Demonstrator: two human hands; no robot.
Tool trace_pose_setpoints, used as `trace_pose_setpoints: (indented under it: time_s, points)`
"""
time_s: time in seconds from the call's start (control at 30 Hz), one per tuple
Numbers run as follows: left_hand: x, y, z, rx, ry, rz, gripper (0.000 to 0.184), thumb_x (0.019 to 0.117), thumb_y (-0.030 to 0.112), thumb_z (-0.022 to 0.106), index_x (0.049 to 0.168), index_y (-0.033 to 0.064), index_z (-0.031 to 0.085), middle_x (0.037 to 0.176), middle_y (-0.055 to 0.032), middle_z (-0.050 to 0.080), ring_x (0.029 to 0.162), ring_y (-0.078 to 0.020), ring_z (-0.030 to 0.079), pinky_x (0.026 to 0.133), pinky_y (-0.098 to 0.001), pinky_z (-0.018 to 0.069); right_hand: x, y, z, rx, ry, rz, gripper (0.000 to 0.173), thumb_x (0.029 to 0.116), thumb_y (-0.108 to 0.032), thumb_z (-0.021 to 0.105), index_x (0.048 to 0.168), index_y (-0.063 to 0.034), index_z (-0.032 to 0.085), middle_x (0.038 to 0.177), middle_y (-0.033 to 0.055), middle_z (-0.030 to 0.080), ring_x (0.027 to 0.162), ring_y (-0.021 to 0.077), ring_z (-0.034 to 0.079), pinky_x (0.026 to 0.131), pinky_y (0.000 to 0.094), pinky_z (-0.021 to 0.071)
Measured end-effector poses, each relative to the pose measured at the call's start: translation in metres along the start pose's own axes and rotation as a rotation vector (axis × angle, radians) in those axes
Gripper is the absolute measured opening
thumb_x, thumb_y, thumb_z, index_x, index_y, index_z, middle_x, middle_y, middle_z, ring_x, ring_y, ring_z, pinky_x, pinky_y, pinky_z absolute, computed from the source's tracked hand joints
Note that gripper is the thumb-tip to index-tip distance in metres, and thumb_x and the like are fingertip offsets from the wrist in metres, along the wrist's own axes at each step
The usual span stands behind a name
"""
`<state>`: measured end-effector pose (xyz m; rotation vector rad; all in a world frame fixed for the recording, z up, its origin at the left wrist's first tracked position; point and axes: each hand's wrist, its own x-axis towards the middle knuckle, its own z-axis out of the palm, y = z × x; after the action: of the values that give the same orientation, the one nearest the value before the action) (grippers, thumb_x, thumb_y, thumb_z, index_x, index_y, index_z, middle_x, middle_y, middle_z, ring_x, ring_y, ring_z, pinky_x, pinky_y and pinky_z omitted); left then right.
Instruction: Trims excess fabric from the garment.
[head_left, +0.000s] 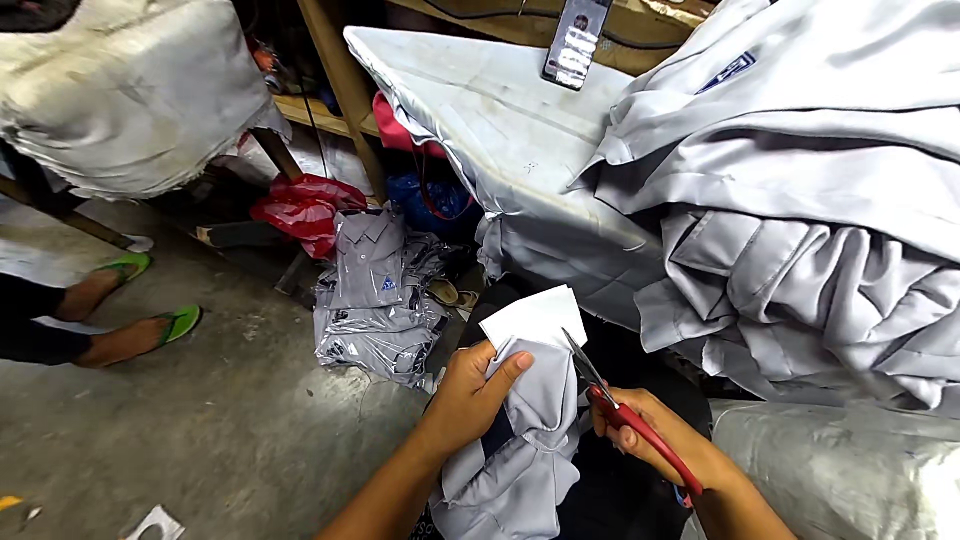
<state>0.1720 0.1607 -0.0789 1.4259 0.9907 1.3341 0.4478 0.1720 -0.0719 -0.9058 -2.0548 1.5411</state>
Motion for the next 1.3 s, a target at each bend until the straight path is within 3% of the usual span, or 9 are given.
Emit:
trace_pose_setpoints:
  time_s: [0.13,0.23,1.03,1.3]
  points:
    - [-0.001,0.004,0.004,-0.043,0.041,-0.036,0.016,0.1024,0.023,0.061,0.100,0.0092,0.068,0.088,0.0137,0.070,0.083,0.0063,0.066,0.078,-0.0166,0.0566,0.001,0.000,0.001,-0.006,0.002,0.005,0.068,0.0919,-0.077,0.049,0.087,-0.0105,0.062,0.069,-0.0086,0.055,0.060,-0.0059,0.050,0.054,0.0132,0.0420]
    - [0.000,0.002,0.009,-0.060,0.099,-0.042,0.010,0.0995,0.016,0.065,0.097,0.0074,0.070,0.086,0.0098,0.072,0.080,0.0028,0.068,0.077,-0.0190,0.0581,0.001,0.001,0.002,-0.009,-0.008,-0.004,0.070,0.0923,-0.077,0.047,0.088,-0.0095,0.062,0.070,-0.0078,0.055,0.062,-0.0053,0.051,0.056,0.0135,0.0430]
    - [-0.003,0.002,0.015,-0.085,0.125,-0.015,0.011,0.1008,0.011,0.061,0.098,0.0052,0.070,0.089,0.0086,0.073,0.084,0.0026,0.069,0.081,-0.0193,0.0583,0.003,0.002,0.006,0.009,0.008,-0.024,0.072,0.0916,-0.080,0.044,0.090,-0.0095,0.062,0.074,-0.0066,0.057,0.066,-0.0038,0.053,0.060,0.0150,0.0455]
    - [-0.004,0.002,0.015,-0.088,0.127,-0.006,0.010,0.1006,0.011,0.061,0.098,0.0058,0.069,0.089,0.0097,0.073,0.083,0.0033,0.068,0.080,-0.0185,0.0580,0.004,0.003,0.005,-0.009,0.031,-0.032,0.069,0.0927,-0.077,0.046,0.087,-0.0106,0.061,0.071,-0.0079,0.054,0.062,-0.0051,0.051,0.056,0.0137,0.0426]
